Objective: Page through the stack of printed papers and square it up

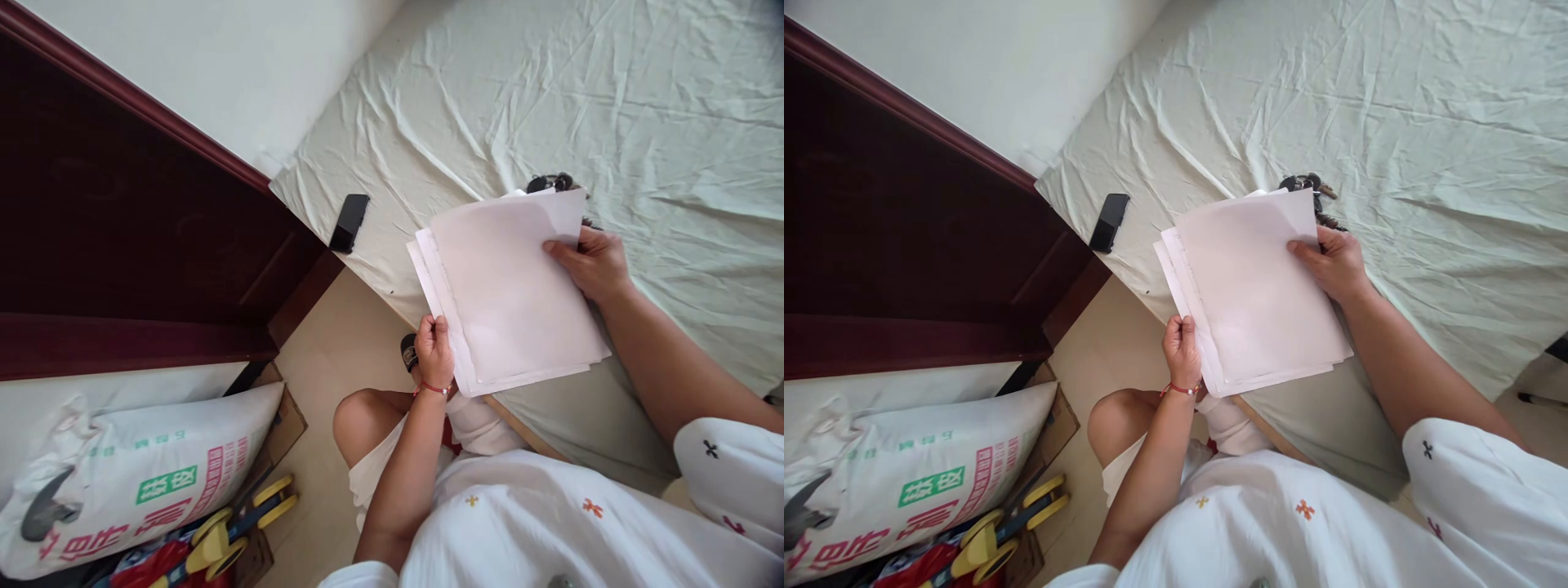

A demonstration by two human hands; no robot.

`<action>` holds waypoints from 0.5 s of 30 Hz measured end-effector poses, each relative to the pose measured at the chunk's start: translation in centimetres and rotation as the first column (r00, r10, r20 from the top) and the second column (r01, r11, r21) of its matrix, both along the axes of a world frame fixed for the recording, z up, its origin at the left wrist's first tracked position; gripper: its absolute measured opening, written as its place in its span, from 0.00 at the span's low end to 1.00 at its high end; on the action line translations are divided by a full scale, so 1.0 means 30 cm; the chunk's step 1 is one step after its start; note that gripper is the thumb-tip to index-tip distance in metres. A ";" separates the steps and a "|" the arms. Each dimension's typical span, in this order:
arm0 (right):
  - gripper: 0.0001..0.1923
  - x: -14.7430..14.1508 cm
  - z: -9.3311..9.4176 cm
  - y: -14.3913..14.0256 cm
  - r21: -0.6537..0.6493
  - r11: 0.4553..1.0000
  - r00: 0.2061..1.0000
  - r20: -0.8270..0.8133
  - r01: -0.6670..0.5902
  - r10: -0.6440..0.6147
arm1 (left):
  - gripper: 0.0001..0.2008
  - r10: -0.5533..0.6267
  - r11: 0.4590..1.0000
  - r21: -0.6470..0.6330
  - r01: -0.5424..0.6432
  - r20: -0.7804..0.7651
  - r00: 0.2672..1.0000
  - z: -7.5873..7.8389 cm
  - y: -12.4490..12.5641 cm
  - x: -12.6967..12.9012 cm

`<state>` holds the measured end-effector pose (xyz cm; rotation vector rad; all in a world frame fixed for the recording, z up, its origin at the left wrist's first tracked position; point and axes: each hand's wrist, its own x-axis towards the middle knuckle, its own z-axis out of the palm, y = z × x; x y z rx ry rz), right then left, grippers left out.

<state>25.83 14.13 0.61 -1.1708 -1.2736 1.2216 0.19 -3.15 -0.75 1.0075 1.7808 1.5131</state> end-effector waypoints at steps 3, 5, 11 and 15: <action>0.06 -0.008 0.014 -0.004 -0.039 0.997 0.990 -0.125 0.063 -0.068 | 0.24 0.006 1.000 -0.005 -0.006 0.023 1.000 0.002 0.001 0.002; 0.08 -0.015 0.031 -0.007 -0.058 0.995 0.971 -0.220 0.087 -0.098 | 0.24 0.012 1.000 -0.008 -0.012 0.018 1.000 0.005 0.002 0.003; 0.16 -0.007 0.097 -0.005 -0.212 0.964 0.894 -0.383 0.159 -0.232 | 0.23 0.002 1.000 -0.007 -0.001 0.084 0.996 0.022 0.002 0.013; 0.21 0.033 0.091 0.023 -0.264 0.952 0.849 -0.457 0.156 -0.266 | 0.22 -0.005 1.000 -0.021 0.009 0.169 0.986 0.030 0.002 0.023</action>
